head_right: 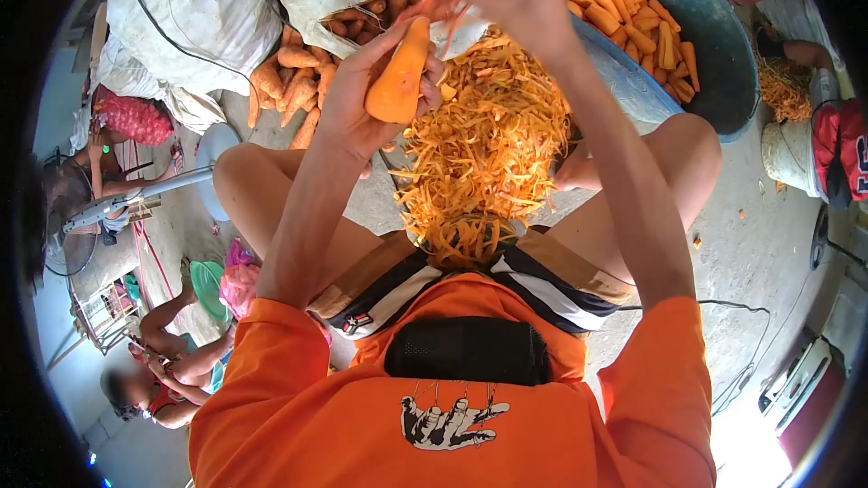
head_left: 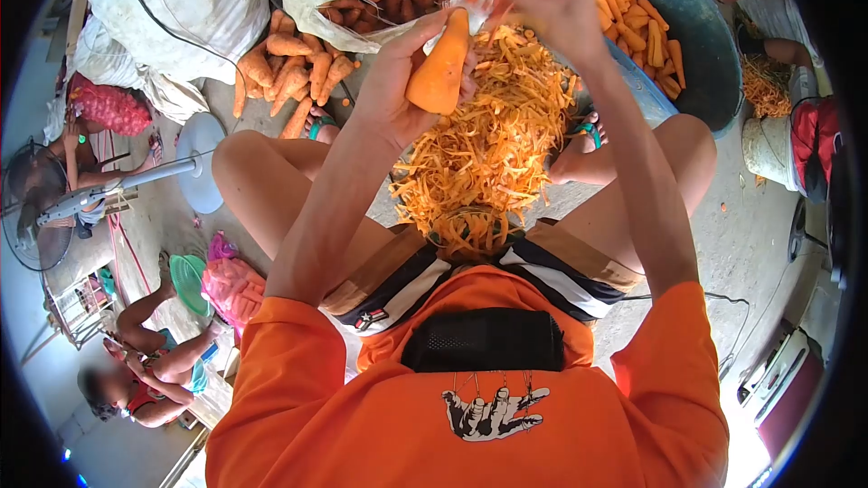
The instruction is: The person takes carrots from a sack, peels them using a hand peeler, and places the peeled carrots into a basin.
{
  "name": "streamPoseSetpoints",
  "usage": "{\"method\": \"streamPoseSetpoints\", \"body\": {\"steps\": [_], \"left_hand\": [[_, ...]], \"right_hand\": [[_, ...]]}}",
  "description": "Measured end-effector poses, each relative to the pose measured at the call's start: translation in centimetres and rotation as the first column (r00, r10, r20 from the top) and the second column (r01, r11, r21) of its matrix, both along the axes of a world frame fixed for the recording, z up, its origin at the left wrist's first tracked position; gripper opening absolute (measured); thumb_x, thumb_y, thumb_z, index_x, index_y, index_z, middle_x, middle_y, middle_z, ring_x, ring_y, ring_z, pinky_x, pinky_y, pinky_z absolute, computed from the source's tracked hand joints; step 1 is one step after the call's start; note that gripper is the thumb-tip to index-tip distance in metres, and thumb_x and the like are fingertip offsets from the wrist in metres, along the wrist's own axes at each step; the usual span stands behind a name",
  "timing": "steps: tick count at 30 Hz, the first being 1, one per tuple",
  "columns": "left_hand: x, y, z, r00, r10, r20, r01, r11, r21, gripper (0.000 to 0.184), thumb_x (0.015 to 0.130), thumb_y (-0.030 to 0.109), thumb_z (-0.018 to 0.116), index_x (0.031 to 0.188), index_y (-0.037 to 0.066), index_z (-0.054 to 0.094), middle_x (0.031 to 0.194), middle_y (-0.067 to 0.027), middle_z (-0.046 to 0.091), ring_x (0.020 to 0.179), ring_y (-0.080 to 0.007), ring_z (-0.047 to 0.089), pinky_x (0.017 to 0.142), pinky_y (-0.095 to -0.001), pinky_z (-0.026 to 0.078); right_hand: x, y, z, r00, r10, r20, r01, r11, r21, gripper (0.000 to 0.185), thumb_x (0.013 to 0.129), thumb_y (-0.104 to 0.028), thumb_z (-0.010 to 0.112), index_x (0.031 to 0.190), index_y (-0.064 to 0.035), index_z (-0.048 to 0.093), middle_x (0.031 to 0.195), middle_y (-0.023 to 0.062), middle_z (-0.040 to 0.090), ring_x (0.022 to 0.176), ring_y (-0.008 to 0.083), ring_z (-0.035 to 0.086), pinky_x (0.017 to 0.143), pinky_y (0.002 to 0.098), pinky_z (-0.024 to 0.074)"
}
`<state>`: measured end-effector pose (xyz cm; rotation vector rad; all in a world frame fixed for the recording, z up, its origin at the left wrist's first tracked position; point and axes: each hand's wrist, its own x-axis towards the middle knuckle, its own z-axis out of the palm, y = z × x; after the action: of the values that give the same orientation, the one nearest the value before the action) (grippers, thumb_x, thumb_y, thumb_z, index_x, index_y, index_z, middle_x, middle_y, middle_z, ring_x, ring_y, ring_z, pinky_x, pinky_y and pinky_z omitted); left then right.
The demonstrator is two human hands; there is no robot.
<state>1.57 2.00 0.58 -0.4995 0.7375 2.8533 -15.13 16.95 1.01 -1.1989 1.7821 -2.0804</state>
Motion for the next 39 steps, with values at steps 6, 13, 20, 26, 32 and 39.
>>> {"method": "streamPoseSetpoints", "body": {"steps": [6, 13, 20, 26, 32, 39], "left_hand": [[0.2, -0.4, -0.6, 0.995, -0.021, -0.097, 0.02, 1.0, -0.01, 0.03, 0.105, 0.025, 0.06, 0.129, 0.007, 0.061, 0.103, -0.0092, 0.061, 0.091, -0.0199, 0.06, 0.069, -0.0318, 0.05], [-0.1, -0.2, 0.0, 0.998, 0.047, -0.029, -0.048, 0.997, -0.055, 0.029, 0.106, 0.023, 0.06, 0.132, 0.009, 0.06, 0.106, -0.0077, 0.061, 0.092, -0.0197, 0.061, 0.07, -0.0316, 0.051], [0.3, -0.2, -0.3, 1.0, -0.011, -0.018, 0.011, 0.999, -0.048, 0.035, 0.108, 0.026, 0.056, 0.141, 0.014, 0.056, 0.117, -0.0085, 0.063, 0.096, -0.0184, 0.062, 0.073, -0.032, 0.054], [0.4, 0.1, -0.4, 0.997, 0.082, -0.004, -0.081, 0.98, -0.184, 0.024, 0.109, 0.025, 0.052, 0.129, 0.013, 0.055, 0.107, -0.0068, 0.064, 0.089, -0.0181, 0.067, 0.068, -0.0325, 0.059], [0.3, -0.1, 0.1, 1.0, 0.013, -0.025, -0.015, 0.997, -0.081, 0.033, 0.107, 0.027, 0.057, 0.134, 0.008, 0.059, 0.108, -0.0062, 0.062, 0.094, -0.0183, 0.062, 0.071, -0.0304, 0.055], [0.0, -0.1, -0.3, 0.998, 0.007, -0.067, -0.01, 0.999, -0.051, 0.032, 0.107, 0.029, 0.056, 0.13, 0.008, 0.06, 0.107, -0.0037, 0.063, 0.093, -0.0159, 0.062, 0.064, -0.0278, 0.053]], "right_hand": [[-0.1, -0.3, -1.0, 0.987, -0.047, -0.151, 0.057, 0.997, 0.06, 0.037, 0.09, -0.011, 0.081, 0.084, -0.0038, 0.046, 0.094, 0.0059, 0.074, 0.077, 0.009, 0.063, 0.065, 0.0261, 0.0536], [1.9, 0.3, -0.2, 0.956, 0.053, -0.287, -0.026, 0.995, 0.098, 0.022, 0.092, -0.012, 0.081, 0.107, -0.001, 0.07, 0.101, 0.0037, 0.074, 0.085, 0.0084, 0.069, 0.073, 0.0237, 0.0553], [-1.1, 0.0, 0.3, 1.0, 0.011, 0.006, -0.01, 0.996, -0.084, 0.007, 0.102, -0.002, 0.065, 0.106, 0.0006, 0.06, 0.089, 0.009, 0.072, 0.08, 0.0153, 0.073, 0.066, 0.0304, 0.0595], [2.4, 0.0, 0.3, 0.947, 0.078, -0.311, -0.024, 0.985, 0.174, 0.027, 0.09, -0.015, 0.083, 0.111, -0.0039, 0.07, 0.092, -0.0003, 0.071, 0.082, 0.0051, 0.064, 0.072, 0.0244, 0.0534], [-0.9, 0.0, 0.7, 1.0, 0.013, -0.028, -0.013, 1.0, -0.01, 0.016, 0.095, -0.01, 0.076, 0.103, -0.0009, 0.066, 0.084, 0.0034, 0.069, 0.077, 0.0084, 0.065, 0.066, 0.0273, 0.0548], [0.0, -0.4, -1.1, 0.973, -0.013, -0.231, 0.022, 0.999, 0.038, 0.026, 0.088, -0.016, 0.085, 0.098, -0.0011, 0.067, 0.079, 0.0014, 0.069, 0.078, 0.0062, 0.065, 0.068, 0.0271, 0.0544]]}}
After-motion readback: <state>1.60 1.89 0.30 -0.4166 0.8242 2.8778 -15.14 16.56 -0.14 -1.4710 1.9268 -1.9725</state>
